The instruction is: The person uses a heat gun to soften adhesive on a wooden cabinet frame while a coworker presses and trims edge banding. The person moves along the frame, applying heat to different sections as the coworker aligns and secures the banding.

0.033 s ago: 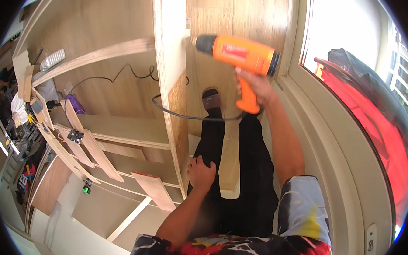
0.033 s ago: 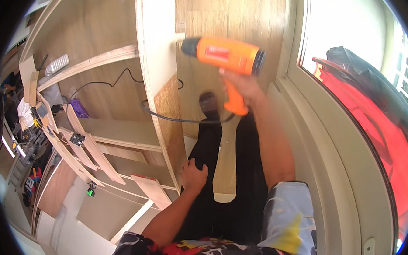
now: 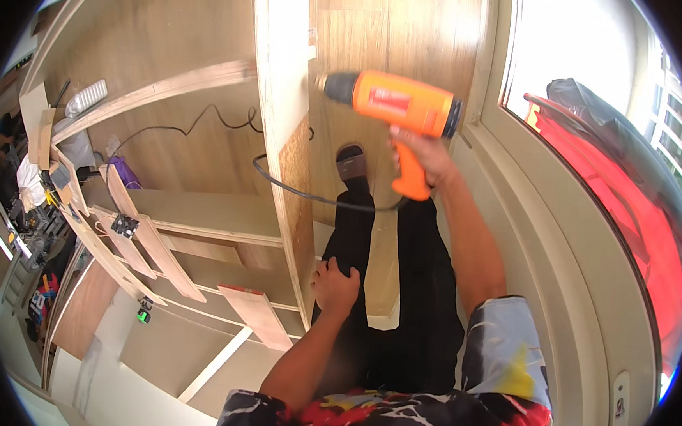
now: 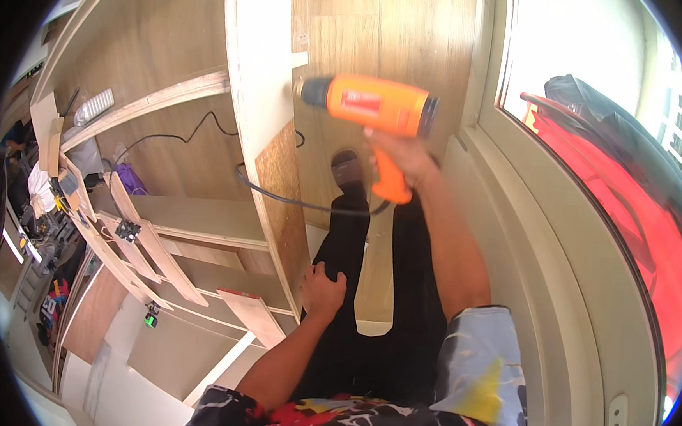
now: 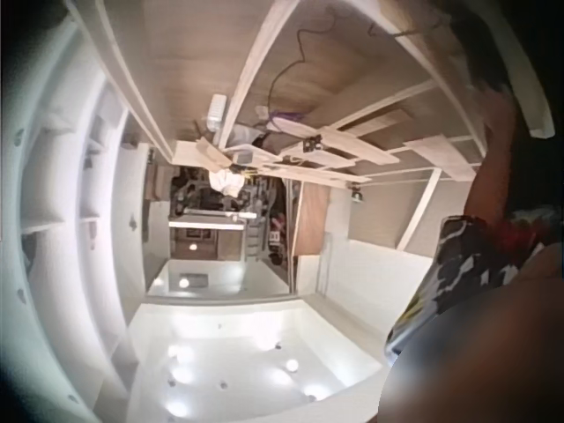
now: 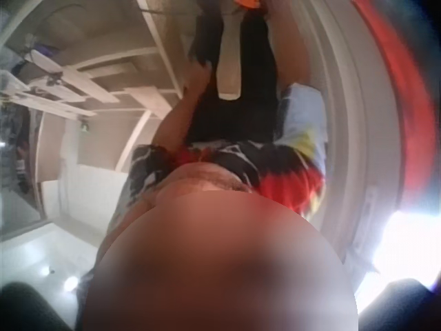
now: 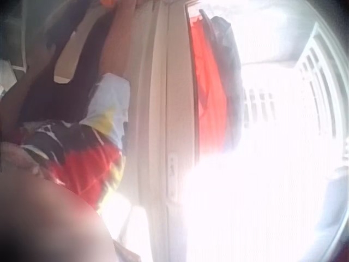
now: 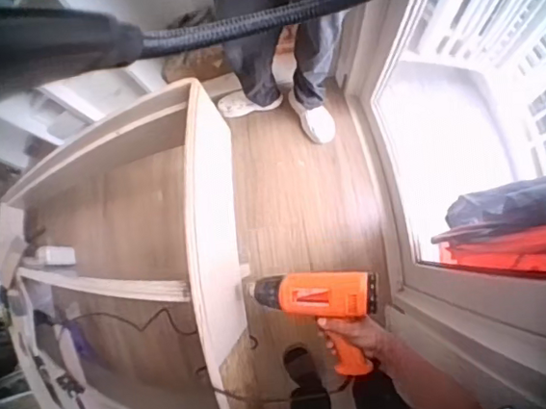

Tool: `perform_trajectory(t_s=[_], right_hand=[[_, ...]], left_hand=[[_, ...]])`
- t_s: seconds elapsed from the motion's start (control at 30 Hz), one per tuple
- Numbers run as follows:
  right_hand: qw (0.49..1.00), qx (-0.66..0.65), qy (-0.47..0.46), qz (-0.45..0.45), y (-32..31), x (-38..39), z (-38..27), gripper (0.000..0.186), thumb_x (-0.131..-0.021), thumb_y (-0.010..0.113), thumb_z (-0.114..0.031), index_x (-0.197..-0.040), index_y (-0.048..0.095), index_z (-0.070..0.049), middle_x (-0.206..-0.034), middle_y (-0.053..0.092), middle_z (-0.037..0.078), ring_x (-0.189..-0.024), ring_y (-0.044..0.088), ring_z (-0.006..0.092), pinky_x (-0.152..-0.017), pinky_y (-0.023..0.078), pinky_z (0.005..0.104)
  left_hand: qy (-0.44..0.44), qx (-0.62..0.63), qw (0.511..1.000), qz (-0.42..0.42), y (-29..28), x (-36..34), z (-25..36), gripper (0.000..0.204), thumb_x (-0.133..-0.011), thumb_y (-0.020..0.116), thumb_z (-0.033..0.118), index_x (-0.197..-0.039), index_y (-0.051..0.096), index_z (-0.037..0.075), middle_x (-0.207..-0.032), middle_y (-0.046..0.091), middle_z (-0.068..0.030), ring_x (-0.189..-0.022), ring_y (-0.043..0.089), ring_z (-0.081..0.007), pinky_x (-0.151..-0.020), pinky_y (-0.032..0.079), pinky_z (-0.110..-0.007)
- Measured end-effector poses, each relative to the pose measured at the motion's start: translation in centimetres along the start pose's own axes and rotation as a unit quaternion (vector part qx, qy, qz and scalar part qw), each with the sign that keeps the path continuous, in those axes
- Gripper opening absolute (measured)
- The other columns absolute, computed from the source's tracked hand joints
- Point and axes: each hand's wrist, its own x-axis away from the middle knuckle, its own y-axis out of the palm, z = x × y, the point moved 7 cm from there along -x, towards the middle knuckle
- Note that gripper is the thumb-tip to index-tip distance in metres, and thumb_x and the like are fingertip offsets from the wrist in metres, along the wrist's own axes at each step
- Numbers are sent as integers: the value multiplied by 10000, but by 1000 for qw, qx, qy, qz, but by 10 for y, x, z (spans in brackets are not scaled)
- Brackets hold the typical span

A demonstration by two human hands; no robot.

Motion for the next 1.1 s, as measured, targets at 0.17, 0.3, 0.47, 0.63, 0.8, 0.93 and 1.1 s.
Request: perform_trajectory(t_s=[0.17,0.3,0.47,0.63,0.8,0.93,1.1], right_hand=[[998,4,3,-61,10,33,67,345,-934,795,-314,-1143,651,-79,-903,659,32,-679,642,141,-594,569,323],[998,4,-48,-47,10,13,19,356,-932,794,-324,-1139,647,-75,-903,649,32,-678,640,139,-595,571,325],[978,38,-202,-17,12,-25,-115,384,-937,785,-344,-1168,623,-84,-908,635,42,-663,626,128,-581,563,302],[931,-34,-354,-83,40,-87,-237,445,-932,784,-369,-1157,617,-23,-926,641,75,-698,631,133,-646,577,317],[932,-103,-342,-58,65,-120,-291,396,-929,759,-420,-1109,599,-106,-880,617,55,-654,599,175,-585,552,363],[951,-19,-304,-47,49,-73,-234,401,-939,774,-347,-1156,625,-44,-940,654,76,-708,635,136,-653,575,328],[986,62,-153,-13,22,12,-79,379,-920,797,-348,-1161,638,-103,-905,652,39,-666,645,132,-582,570,316]], left_hand=[[0,2,1000,-10,3,0,0,610,-922,634,438,-1399,586,60,-1442,553,-164,-1323,524,-372,-1069,457,-511],[11,9,1000,-5,-3,-5,6,617,-929,622,433,-1418,577,59,-1451,549,-166,-1347,505,-366,-1098,437,-501],[16,21,1000,-1,-9,-5,9,612,-934,612,432,-1412,581,51,-1461,543,-171,-1366,490,-369,-1122,413,-502],[23,-7,1000,9,-10,-7,7,613,-932,611,436,-1409,584,51,-1450,549,-167,-1349,505,-367,-1116,415,-510],[20,11,1000,22,-6,-7,0,602,-929,614,435,-1395,592,56,-1435,557,-169,-1317,527,-371,-1094,433,-514],[15,17,1000,17,-2,-5,-3,596,-928,616,434,-1391,592,59,-1427,560,-172,-1311,531,-371,-1075,452,-512],[3,21,1000,1,3,-3,-4,590,-932,615,429,-1392,591,60,-1441,552,-163,-1325,521,-367,-1078,456,-510]])
